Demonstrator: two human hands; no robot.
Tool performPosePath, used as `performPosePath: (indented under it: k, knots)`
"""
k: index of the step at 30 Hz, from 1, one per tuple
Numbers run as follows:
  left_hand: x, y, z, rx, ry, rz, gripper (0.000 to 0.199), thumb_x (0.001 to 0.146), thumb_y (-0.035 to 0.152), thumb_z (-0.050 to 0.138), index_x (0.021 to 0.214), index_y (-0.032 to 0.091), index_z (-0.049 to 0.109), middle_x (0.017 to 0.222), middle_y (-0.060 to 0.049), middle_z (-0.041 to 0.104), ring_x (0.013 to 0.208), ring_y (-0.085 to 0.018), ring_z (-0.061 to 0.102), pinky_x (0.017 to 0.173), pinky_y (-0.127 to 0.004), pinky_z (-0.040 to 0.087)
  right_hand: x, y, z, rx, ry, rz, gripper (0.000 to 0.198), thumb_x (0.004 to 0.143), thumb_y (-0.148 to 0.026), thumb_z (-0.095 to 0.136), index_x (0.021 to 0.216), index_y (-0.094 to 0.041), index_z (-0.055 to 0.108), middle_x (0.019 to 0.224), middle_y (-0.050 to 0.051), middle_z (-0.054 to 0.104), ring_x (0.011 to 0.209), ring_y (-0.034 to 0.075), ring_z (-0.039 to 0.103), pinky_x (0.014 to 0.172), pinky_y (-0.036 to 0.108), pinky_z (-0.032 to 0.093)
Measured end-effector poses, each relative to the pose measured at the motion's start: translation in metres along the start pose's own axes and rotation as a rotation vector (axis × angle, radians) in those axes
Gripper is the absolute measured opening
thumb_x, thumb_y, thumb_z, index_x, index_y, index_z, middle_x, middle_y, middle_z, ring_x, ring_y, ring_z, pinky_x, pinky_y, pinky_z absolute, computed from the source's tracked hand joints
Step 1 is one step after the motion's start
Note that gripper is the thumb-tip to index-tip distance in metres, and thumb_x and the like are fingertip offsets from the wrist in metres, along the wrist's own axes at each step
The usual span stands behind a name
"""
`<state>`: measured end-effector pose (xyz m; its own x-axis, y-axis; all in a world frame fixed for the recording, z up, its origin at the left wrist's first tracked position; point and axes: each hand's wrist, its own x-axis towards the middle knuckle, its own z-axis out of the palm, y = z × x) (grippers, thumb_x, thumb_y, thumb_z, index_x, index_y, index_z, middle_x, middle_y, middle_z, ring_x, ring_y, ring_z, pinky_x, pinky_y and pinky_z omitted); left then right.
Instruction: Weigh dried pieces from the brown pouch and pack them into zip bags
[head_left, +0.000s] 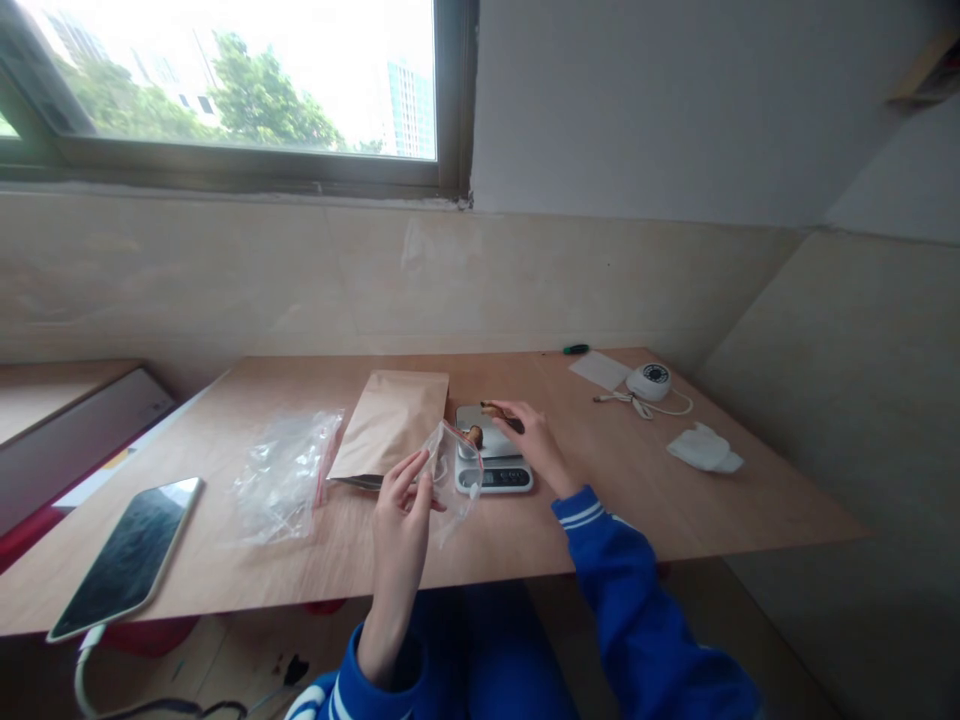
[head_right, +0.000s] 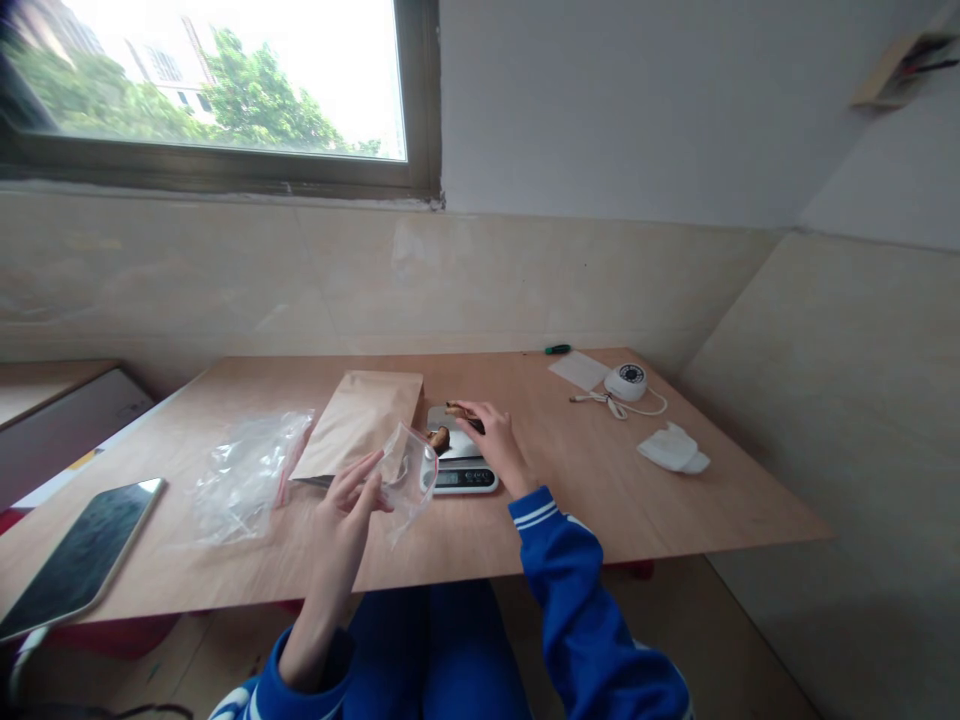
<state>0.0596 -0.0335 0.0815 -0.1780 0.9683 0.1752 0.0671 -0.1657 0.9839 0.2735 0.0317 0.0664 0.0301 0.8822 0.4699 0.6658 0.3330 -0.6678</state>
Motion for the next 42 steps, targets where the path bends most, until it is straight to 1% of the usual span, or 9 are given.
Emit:
performPosePath:
  k: [2,8,18,22,25,29,35,39,42]
  knots:
    - [0.001,0.001,-0.001,0.005,0.006,0.006,0.039,0.079,0.043,0.062,0.103,0.014,0.071,0.119,-0.015,0.062,0.056,-0.01,0.058,0.052,-0.028,0.054,-0.002,-0.029,-0.014,0.185,0.002,-0.05,0.028,0.091,-0.032,0.055,0.117,-0.023,0.062,0.117,0.005,0.066,0.107,0.02,0.06,0.095,0.035,0.043]
    - [-0.003,0.009,0.002,0.025,0.067,-0.021,0.04,0.081,0.044,0.059,0.108,0.016,0.071,0.125,-0.014,0.062,0.067,-0.016,0.064,0.057,-0.028,0.054,-0.011,-0.099,-0.033,0.253,-0.456,-0.137,0.023,0.089,-0.03,0.059,0.11,-0.026,0.066,0.102,0.001,0.069,0.095,0.018,0.064,0.083,0.03,0.049]
    - [-0.008,0.0,-0.004,0.011,0.17,-0.06,0.05,0.083,0.05,0.056,0.117,0.015,0.067,0.074,-0.005,0.07,0.057,-0.013,0.055,0.056,-0.025,0.045,-0.019,-0.116,0.018,0.071,-0.241,-0.11,0.034,0.082,-0.01,0.06,0.114,-0.021,0.061,0.108,0.007,0.059,0.102,0.021,0.061,0.092,0.036,0.048]
    - [-0.008,-0.007,-0.004,-0.137,0.152,-0.112,0.049,0.081,0.049,0.06,0.116,0.015,0.067,0.079,-0.006,0.072,0.055,-0.011,0.054,0.054,-0.023,0.043,-0.015,-0.127,0.021,0.226,-0.258,-0.122,0.027,0.083,-0.014,0.058,0.109,-0.022,0.063,0.102,0.003,0.063,0.075,0.012,0.061,0.077,0.029,0.052]
    - [-0.007,-0.01,-0.004,-0.325,0.147,-0.162,0.042,0.08,0.043,0.062,0.111,0.015,0.069,0.101,-0.01,0.072,0.065,-0.012,0.06,0.059,-0.023,0.047,-0.007,-0.116,0.018,0.329,-0.129,-0.055,0.019,0.088,-0.022,0.052,0.102,-0.022,0.065,0.097,0.001,0.065,0.065,0.01,0.058,0.066,0.024,0.05]
    - [-0.005,-0.011,-0.006,-0.52,0.225,-0.224,0.029,0.081,0.033,0.063,0.103,0.016,0.071,0.113,-0.011,0.07,0.098,-0.018,0.065,0.076,-0.024,0.051,0.002,-0.067,0.021,0.186,0.163,0.029,0.024,0.088,-0.015,0.042,0.097,-0.018,0.064,0.097,0.006,0.064,0.089,0.017,0.06,0.079,0.029,0.048]
    - [-0.008,-0.009,-0.006,-0.489,0.236,-0.225,0.032,0.083,0.034,0.06,0.107,0.015,0.069,0.117,-0.013,0.068,0.112,-0.023,0.061,0.077,-0.026,0.053,-0.011,-0.013,0.048,-0.266,-0.204,0.001,0.032,0.082,-0.022,0.062,0.113,-0.02,0.061,0.116,0.011,0.061,0.11,0.028,0.051,0.094,0.044,0.038]
    - [-0.01,-0.009,-0.008,-0.465,0.207,-0.223,0.033,0.083,0.036,0.058,0.108,0.016,0.068,0.118,-0.013,0.068,0.115,-0.022,0.06,0.084,-0.028,0.052,-0.012,-0.015,0.051,-0.309,-0.155,0.044,0.018,0.083,-0.019,0.061,0.099,-0.021,0.067,0.099,0.008,0.065,0.101,0.026,0.055,0.09,0.043,0.037]
    - [-0.007,-0.009,-0.011,-0.483,0.219,-0.239,0.031,0.083,0.034,0.059,0.106,0.016,0.069,0.117,-0.013,0.068,0.115,-0.022,0.06,0.085,-0.029,0.052,-0.007,-0.029,0.037,-0.083,-0.037,0.04,0.016,0.083,-0.02,0.061,0.097,-0.022,0.067,0.095,0.006,0.065,0.094,0.021,0.059,0.088,0.038,0.04]
